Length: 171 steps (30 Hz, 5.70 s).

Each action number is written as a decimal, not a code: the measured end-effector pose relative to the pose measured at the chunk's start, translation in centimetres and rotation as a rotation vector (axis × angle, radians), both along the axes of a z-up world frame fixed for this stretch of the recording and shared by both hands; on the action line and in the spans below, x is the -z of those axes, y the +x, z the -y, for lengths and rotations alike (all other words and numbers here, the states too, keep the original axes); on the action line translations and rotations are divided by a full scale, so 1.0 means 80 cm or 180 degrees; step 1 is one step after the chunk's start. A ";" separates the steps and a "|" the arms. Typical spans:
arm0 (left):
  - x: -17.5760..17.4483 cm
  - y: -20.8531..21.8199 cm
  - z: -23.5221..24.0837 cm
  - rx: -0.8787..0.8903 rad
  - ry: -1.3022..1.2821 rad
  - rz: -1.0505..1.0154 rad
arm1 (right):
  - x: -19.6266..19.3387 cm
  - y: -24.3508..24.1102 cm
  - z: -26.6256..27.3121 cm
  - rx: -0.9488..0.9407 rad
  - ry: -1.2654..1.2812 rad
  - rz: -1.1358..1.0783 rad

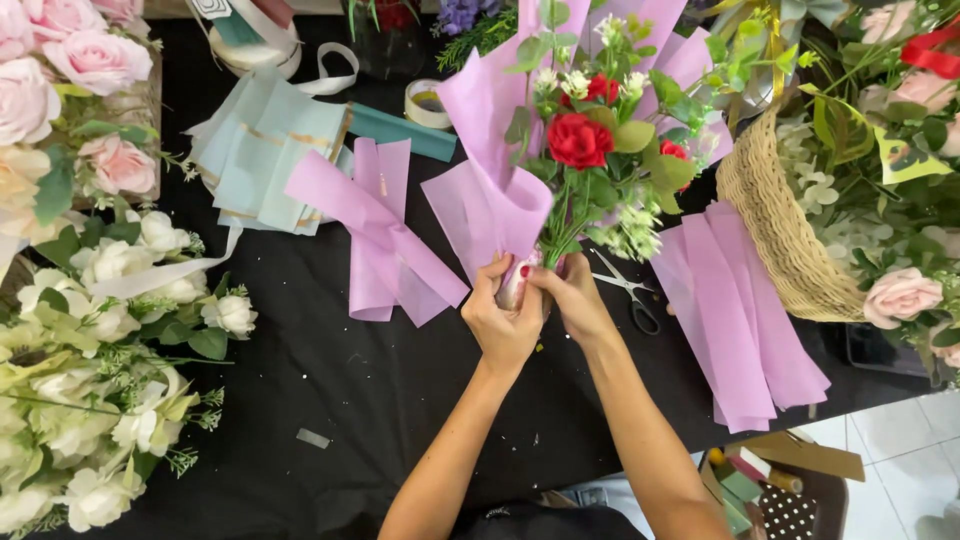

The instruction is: Wrapping a flower bouquet with decorative paper and tape at a design station

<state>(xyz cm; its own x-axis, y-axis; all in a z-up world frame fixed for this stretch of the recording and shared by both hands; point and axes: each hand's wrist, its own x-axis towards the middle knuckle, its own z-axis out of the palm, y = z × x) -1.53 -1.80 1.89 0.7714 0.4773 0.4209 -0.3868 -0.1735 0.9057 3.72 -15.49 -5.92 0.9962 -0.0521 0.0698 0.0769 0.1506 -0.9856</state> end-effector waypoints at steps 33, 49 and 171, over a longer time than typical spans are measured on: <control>0.223 0.062 0.004 0.3509 -0.1553 0.0394 | -0.078 -0.081 -0.014 0.0948 -0.0678 -0.0020; 0.150 0.060 -0.054 0.3107 -0.1647 -0.0197 | -0.117 -0.100 -0.062 0.1224 -0.2323 0.0563; 0.075 0.046 -0.066 0.4087 -0.4140 0.0454 | -0.160 -0.029 -0.039 -0.1342 -0.0797 0.1039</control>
<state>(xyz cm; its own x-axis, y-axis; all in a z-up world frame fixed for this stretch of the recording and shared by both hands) 2.16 3.49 -4.12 0.8767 -0.2711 0.3973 0.2245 0.9612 0.1606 1.36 -12.40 6.87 0.8523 0.4014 0.3353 0.3662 -0.0002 -0.9305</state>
